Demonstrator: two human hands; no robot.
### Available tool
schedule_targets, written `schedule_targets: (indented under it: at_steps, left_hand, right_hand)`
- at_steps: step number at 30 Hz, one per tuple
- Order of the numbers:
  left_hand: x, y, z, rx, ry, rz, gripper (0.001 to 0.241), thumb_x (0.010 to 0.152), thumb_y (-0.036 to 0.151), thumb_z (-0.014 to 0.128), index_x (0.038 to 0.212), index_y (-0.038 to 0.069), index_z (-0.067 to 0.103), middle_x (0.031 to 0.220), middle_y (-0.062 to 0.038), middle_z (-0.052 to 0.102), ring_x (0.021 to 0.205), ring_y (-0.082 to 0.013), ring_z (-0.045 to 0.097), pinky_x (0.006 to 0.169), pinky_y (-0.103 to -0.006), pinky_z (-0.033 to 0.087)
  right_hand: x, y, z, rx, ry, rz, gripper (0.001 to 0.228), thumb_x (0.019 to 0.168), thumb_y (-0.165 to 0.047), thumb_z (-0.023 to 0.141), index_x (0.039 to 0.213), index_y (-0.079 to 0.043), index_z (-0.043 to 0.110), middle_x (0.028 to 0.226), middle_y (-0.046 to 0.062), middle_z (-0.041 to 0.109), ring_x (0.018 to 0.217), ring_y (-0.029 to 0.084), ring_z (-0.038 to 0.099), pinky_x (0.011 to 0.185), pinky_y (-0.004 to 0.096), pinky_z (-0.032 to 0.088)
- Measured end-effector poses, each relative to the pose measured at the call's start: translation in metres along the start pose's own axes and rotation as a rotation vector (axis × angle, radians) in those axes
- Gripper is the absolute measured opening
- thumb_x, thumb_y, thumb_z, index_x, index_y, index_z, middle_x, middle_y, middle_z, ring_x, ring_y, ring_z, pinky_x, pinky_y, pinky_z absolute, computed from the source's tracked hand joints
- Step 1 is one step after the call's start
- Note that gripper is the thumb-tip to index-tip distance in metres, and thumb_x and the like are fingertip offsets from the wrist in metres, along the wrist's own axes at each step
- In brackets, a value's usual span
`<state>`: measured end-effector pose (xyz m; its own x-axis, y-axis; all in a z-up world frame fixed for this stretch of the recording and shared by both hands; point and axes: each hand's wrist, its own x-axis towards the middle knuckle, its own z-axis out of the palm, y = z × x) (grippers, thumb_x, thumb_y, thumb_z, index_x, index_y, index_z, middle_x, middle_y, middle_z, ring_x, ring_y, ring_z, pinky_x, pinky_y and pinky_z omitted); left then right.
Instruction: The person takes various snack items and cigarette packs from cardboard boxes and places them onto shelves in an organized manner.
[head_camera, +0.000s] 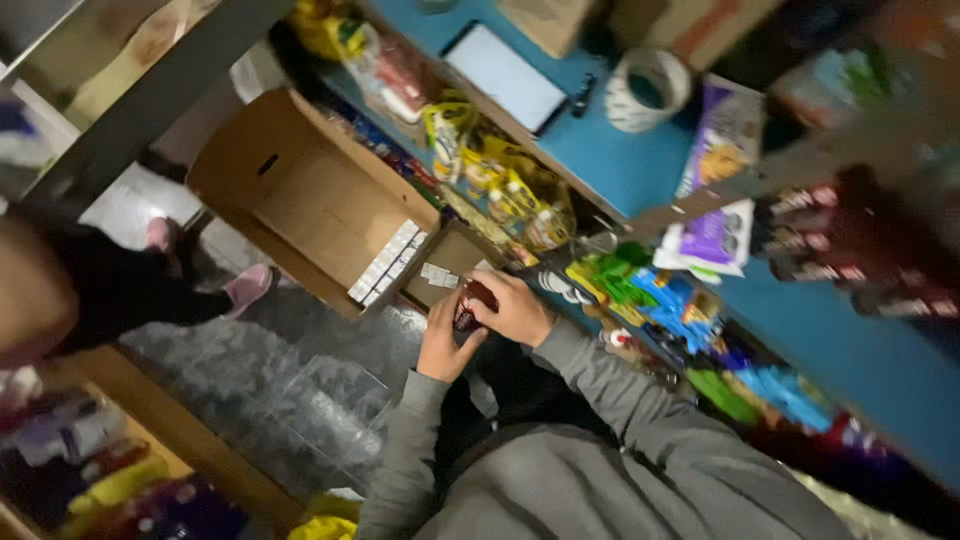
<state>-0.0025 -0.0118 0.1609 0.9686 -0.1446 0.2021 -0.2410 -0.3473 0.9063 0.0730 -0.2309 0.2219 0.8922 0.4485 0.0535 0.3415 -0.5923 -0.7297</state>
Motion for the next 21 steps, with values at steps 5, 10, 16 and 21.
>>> schedule_targets:
  at_steps: [5,10,16,21]
  left_hand:
    - [0.017,0.071,0.014,0.030,0.022,0.108,0.087,0.107,0.022,0.099,0.182,-0.002,0.061,0.154,-0.028,0.076,0.140,-0.0516,0.074,0.125,-0.0627,0.061]
    - [0.037,0.135,0.019,-0.037,-0.005,0.160,0.083,0.101,0.017,0.105,0.174,-0.002,0.070,0.152,-0.028,0.080,0.139,-0.0537,0.078,0.122,-0.0640,0.065]
    - [0.056,0.220,0.041,-0.082,-0.106,0.213,0.088,0.099,0.026,0.109,0.176,0.004,0.072,0.150,-0.024,0.083,0.135,-0.0519,0.081,0.113,-0.0640,0.068]
    - [0.078,0.280,0.075,-0.159,-0.197,0.347,0.081,0.102,0.029,0.108,0.171,0.001,0.075,0.134,-0.023,0.083,0.121,-0.0493,0.083,0.107,-0.0594,0.068]
  right_hand:
    - [-0.032,-0.048,-0.065,0.113,0.181,0.043,0.055,0.117,-0.042,0.082,0.166,-0.017,0.082,0.141,0.020,0.091,0.118,0.044,0.089,0.103,0.058,0.072]
    - [-0.070,-0.068,-0.116,0.176,0.382,0.082,0.058,0.114,-0.038,0.092,0.170,-0.024,0.082,0.140,0.012,0.093,0.106,0.028,0.090,0.092,0.048,0.075]
    - [-0.119,-0.111,-0.175,0.397,0.592,0.097,0.058,0.122,-0.046,0.080,0.171,-0.015,0.081,0.153,0.016,0.091,0.130,0.031,0.090,0.102,0.050,0.073]
    - [-0.172,-0.084,-0.198,0.501,0.759,0.092,0.075,0.117,-0.028,0.092,0.184,-0.007,0.064,0.162,0.020,0.083,0.146,0.031,0.082,0.121,0.053,0.069]
